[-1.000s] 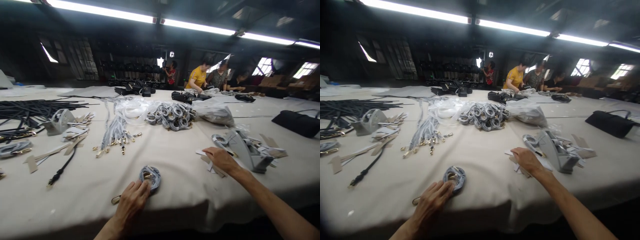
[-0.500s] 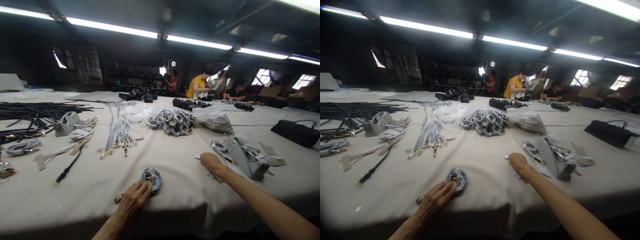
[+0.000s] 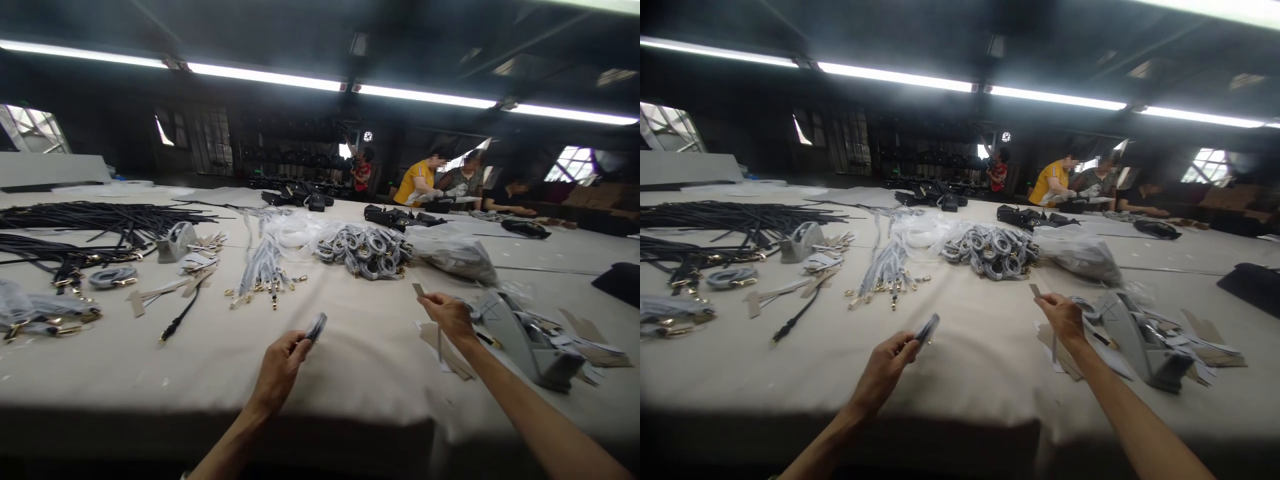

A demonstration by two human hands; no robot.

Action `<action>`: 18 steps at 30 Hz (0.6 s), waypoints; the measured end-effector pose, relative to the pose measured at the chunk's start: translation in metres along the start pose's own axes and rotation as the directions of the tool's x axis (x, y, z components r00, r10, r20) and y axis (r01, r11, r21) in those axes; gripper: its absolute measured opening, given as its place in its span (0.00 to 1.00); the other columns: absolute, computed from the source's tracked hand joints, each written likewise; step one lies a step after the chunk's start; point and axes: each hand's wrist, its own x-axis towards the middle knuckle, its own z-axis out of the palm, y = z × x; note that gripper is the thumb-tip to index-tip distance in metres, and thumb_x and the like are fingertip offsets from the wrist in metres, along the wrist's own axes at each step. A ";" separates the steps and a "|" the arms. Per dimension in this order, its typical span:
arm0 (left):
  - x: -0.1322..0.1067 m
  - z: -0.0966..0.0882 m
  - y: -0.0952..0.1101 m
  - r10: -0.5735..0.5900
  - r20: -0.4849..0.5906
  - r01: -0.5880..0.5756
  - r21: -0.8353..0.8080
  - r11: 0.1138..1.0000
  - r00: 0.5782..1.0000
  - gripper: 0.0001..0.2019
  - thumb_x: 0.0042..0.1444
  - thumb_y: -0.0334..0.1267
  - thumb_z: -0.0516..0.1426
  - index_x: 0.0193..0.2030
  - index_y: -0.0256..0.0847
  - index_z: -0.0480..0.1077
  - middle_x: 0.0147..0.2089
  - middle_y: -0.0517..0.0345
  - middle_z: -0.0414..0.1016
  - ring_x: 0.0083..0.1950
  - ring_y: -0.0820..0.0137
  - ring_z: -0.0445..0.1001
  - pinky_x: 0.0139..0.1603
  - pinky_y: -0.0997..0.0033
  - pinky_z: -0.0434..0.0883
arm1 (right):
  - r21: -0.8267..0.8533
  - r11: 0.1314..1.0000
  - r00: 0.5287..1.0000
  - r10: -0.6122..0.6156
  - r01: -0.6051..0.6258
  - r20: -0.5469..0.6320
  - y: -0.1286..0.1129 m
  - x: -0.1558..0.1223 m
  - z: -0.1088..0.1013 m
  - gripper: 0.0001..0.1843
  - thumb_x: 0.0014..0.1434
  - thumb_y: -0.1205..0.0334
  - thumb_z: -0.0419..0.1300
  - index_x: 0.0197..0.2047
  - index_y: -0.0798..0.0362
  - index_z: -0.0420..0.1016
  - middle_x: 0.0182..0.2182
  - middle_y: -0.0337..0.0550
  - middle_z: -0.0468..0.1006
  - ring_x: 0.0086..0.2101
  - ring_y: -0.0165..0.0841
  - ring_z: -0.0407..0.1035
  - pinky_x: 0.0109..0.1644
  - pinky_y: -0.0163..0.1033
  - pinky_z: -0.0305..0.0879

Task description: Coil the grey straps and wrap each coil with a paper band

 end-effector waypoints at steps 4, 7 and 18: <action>-0.007 -0.002 0.016 -0.259 0.040 0.245 -0.485 0.839 0.965 0.21 0.51 0.55 0.64 0.37 0.35 0.79 0.31 0.55 0.78 0.29 0.70 0.73 0.35 0.73 0.70 | 0.287 0.954 0.994 -0.101 0.087 0.033 -0.045 -0.026 0.007 0.25 0.61 0.44 0.53 0.47 0.54 0.77 0.38 0.48 0.83 0.40 0.42 0.77 0.42 0.40 0.71; -0.018 0.001 0.024 -0.336 0.049 0.287 -0.643 0.710 0.941 0.24 0.45 0.55 0.68 0.38 0.34 0.79 0.32 0.53 0.78 0.28 0.72 0.73 0.34 0.73 0.70 | 0.544 0.834 0.949 -0.241 0.094 0.205 -0.087 -0.070 0.012 0.27 0.59 0.42 0.56 0.51 0.53 0.76 0.29 0.42 0.80 0.27 0.34 0.74 0.32 0.37 0.70; -0.046 -0.003 0.031 -0.192 -0.008 0.146 -0.620 0.771 0.981 0.37 0.51 0.50 0.68 0.62 0.38 0.58 0.33 0.61 0.73 0.33 0.68 0.75 0.39 0.68 0.71 | 0.639 0.684 0.704 -0.256 -0.352 0.662 -0.162 -0.150 0.010 0.19 0.51 0.46 0.68 0.35 0.56 0.78 0.25 0.37 0.75 0.19 0.26 0.68 0.19 0.30 0.59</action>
